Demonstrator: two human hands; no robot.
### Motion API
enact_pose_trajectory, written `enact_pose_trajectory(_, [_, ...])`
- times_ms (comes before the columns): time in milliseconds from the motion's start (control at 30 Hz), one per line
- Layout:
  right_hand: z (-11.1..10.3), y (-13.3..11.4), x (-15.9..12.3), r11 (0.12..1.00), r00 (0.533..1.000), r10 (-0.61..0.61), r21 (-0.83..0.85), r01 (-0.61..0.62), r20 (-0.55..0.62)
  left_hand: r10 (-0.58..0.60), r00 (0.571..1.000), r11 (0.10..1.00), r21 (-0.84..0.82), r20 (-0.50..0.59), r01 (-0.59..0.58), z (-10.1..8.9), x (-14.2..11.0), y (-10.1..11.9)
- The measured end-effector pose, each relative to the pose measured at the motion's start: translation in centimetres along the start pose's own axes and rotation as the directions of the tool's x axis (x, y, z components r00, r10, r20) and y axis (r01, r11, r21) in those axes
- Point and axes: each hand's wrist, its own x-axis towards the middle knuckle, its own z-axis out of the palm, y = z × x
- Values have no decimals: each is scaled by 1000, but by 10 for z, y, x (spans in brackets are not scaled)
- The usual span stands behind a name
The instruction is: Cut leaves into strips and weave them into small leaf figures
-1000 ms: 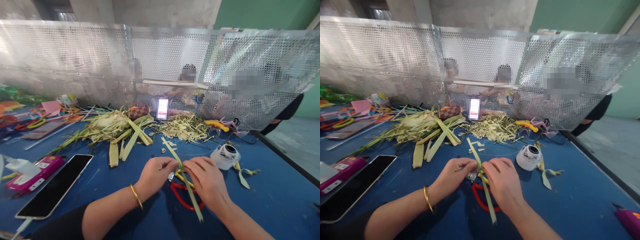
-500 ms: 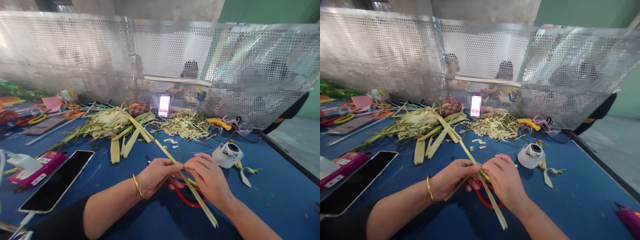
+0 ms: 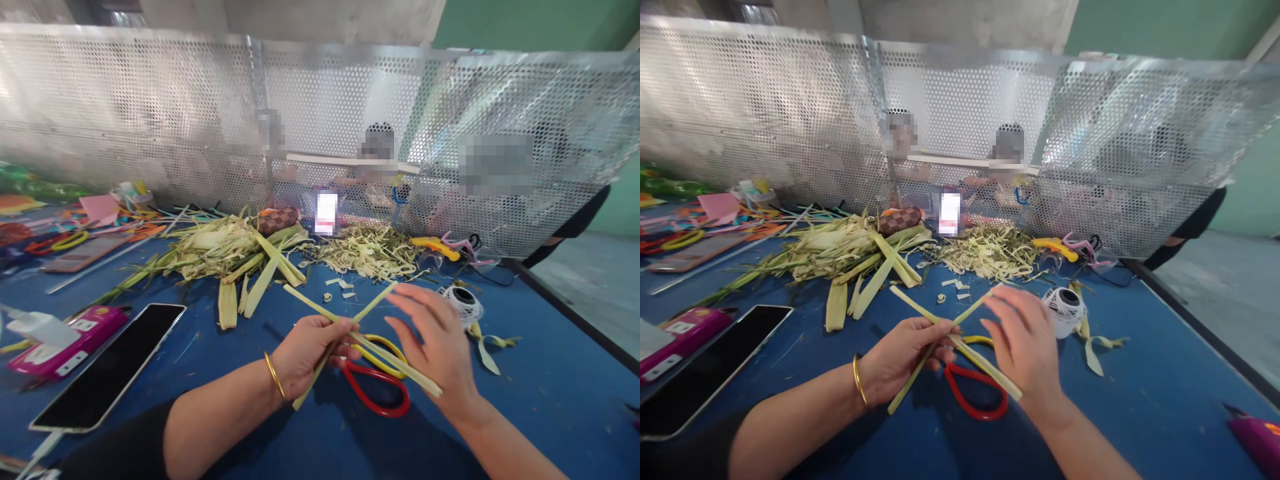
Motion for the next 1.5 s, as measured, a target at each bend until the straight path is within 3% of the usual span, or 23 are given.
enact_pose_trajectory(67, [-4, 1, 0, 982, 971, 191, 40, -187, -143, 37, 999, 994, -103, -34, -41, 1, 0, 2])
enact_pose_trajectory(133, [-5, 0, -2, 911, 880, 410, 150, -384, -240, 76, 996, 981, -175, -53, -85, 2, -1, 5])
enact_pose_trajectory(167, [-5, -1, -4, 880, 840, 473, 191, -435, -265, 95, 993, 974, -201, -63, -106, 3, -1, 5])
enact_pose_trajectory(200, [-5, -4, -5, 871, 833, 487, 215, -442, -262, 110, 991, 968, -219, -73, -123, 3, -2, 6])
enact_pose_trajectory(267, [-1, -13, -8, 905, 909, 392, 235, -353, -142, 131, 988, 961, -235, -84, -147, 5, -2, 6])
enact_pose_trajectory(300, [3, -19, -9, 918, 953, 305, 267, -293, -1, 138, 987, 959, -239, -85, -155, 6, -3, 6])
enact_pose_trajectory(333, [7, -26, -11, 900, 952, 251, 319, -296, 177, 142, 986, 957, -241, -84, -158, 7, -3, 5])
enact_pose_trajectory(400, [18, -39, -14, 818, 853, 255, 368, -441, 455, 145, 986, 955, -248, -79, -160, 9, -4, 3])
enact_pose_trajectory(467, [29, -49, -17, 702, 749, 320, 386, -599, 581, 147, 987, 955, -250, -71, -160, 9, -4, -1])
enact_pose_trajectory(567, [42, -56, -19, 486, 614, 433, 403, -776, 659, 135, 991, 967, -215, -21, -137, 7, -4, -6])
enact_pose_trajectory(667, [45, -58, -21, 349, 572, 469, 454, -820, 673, 125, 992, 974, -187, -6, -124, 5, -3, -7])
enact_pose_trajectory(733, [44, -59, -22, 331, 584, 478, 481, -812, 656, 140, 989, 972, -187, -36, -145, 5, -2, -5])
enact_pose_trajectory(867, [39, -60, -25, 392, 603, 465, 461, -796, 648, 150, 983, 966, -197, -107, -169, 5, -2, -3])
enact_pose_trajectory(1167, [34, -62, -26, 702, 753, 330, 385, -599, 569, 121, 983, 972, -185, -141, -146, 5, -2, -6])
enact_pose_trajectory(1267, [25, -57, -24, 858, 835, 218, 308, -411, 506, 123, 985, 969, -198, -122, -146, 3, -1, -3])
enact_pose_trajectory(1367, [14, -45, -18, 985, 960, 99, 114, -133, 262, 116, 989, 967, -217, -90, -133, 1, -2, 1])
enact_pose_trajectory(1433, [11, -35, -13, 997, 985, 52, -61, -43, 167, 97, 994, 970, -220, -55, -107, 1, -2, 2])
enact_pose_trajectory(1500, [11, -28, -10, 994, 969, 35, -112, -7, 244, 89, 995, 975, -201, -44, -96, 1, -2, 2])
